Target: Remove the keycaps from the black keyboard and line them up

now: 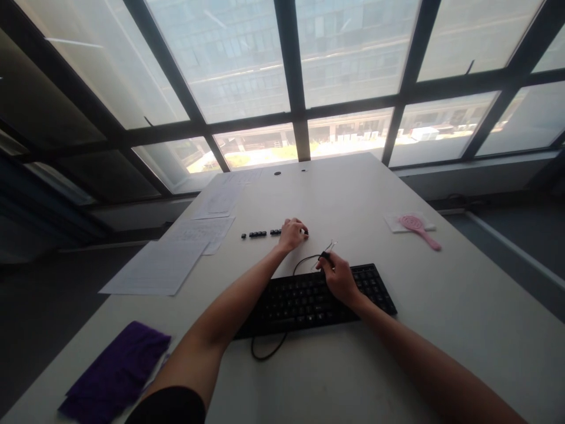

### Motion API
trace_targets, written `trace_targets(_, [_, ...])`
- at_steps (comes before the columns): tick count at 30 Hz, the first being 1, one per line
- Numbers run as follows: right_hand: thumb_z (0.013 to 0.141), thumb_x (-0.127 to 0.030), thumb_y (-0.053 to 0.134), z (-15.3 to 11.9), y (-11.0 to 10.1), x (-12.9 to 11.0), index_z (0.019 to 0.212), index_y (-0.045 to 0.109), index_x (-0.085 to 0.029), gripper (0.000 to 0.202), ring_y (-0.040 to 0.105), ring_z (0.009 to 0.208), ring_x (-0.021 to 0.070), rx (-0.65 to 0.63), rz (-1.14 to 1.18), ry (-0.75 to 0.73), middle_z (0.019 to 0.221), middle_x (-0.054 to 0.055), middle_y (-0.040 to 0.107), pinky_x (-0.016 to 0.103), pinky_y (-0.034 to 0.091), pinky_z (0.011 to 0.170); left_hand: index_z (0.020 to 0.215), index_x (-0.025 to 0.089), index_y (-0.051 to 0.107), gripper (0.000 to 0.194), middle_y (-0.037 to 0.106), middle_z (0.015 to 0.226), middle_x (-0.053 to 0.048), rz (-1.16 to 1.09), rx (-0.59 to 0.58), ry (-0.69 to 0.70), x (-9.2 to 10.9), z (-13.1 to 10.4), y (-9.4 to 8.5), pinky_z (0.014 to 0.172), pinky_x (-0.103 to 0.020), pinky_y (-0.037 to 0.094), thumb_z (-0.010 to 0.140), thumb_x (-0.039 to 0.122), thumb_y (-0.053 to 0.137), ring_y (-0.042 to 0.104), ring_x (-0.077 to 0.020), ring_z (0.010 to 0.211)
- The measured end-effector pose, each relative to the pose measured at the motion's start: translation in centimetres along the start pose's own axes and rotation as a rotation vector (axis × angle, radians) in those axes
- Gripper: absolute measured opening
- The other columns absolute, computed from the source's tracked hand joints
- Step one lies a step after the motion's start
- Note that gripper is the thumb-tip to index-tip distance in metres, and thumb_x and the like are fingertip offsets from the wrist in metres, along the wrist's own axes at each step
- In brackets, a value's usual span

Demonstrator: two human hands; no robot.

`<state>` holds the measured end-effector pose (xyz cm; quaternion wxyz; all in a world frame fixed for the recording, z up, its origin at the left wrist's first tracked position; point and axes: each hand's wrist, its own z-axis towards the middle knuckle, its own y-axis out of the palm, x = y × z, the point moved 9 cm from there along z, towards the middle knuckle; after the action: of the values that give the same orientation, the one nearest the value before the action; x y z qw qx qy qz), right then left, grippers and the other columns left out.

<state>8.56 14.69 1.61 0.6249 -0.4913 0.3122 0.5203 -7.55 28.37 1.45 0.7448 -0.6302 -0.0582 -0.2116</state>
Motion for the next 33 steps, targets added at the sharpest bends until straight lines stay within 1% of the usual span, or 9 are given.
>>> trace_targets(5, [0.096, -0.033, 0.048, 0.0, 0.3, 0.0, 0.077, 0.062, -0.021, 0.026, 0.057, 0.062, 0.0164, -0.032, -0.006, 0.009, 0.068, 0.002, 0.064, 0.026, 0.04, 0.063, 0.088, 0.027, 0.078, 0.02, 0.06, 0.124, -0.006, 0.019, -0.04, -0.081, -1.9, 1.8, 0.3, 0.099, -0.046, 0.038, 0.069, 0.031, 0.082, 0.045, -0.0334, 0.118])
trace_targets(10, [0.095, -0.032, 0.048, 0.0, 0.3, -0.2, 0.077, 0.062, -0.021, 0.025, 0.057, 0.062, 0.0163, -0.042, -0.007, 0.015, 0.069, 0.002, 0.065, 0.026, 0.04, 0.062, 0.098, 0.029, 0.077, 0.032, 0.058, 0.127, -0.006, 0.022, -0.08, -0.093, -2.6, 2.5, 0.5, 0.099, -0.048, 0.036, 0.067, 0.035, 0.083, 0.043, -0.0342, 0.12])
trace_targets(19, [0.095, -0.031, 0.048, -0.1, 0.3, -0.4, 0.077, 0.061, -0.021, 0.025, 0.058, 0.062, 0.0166, -0.052, -0.012, 0.007, 0.07, 0.002, 0.066, 0.026, 0.041, 0.063, 0.093, 0.028, 0.077, 0.024, 0.057, 0.129, -0.004, 0.016, -0.108, -0.104, -2.7, 2.7, 0.4, 0.099, -0.045, 0.034, 0.07, 0.035, 0.08, 0.041, -0.0335, 0.122])
trace_targets(25, [0.095, -0.03, 0.048, -0.1, 0.3, -0.5, 0.077, 0.061, -0.021, 0.024, 0.059, 0.064, 0.0171, -0.058, -0.019, 0.004, 0.07, 0.002, 0.066, 0.026, 0.041, 0.064, 0.092, 0.028, 0.077, 0.025, 0.057, 0.13, -0.004, 0.015, -0.118, -0.132, -3.1, 2.6, 0.2, 0.099, -0.043, 0.032, 0.069, 0.036, 0.079, 0.04, -0.0331, 0.124])
trace_targets(33, [0.095, -0.03, 0.048, 0.0, 0.3, -0.6, 0.077, 0.06, -0.021, 0.024, 0.059, 0.063, 0.0165, -0.063, -0.022, 0.01, 0.07, 0.001, 0.066, 0.026, 0.04, 0.064, 0.092, 0.028, 0.077, 0.025, 0.057, 0.132, -0.003, 0.014, -0.135, -0.157, -3.7, 2.6, 0.5, 0.101, -0.044, 0.032, 0.07, 0.038, 0.079, 0.04, -0.0334, 0.125])
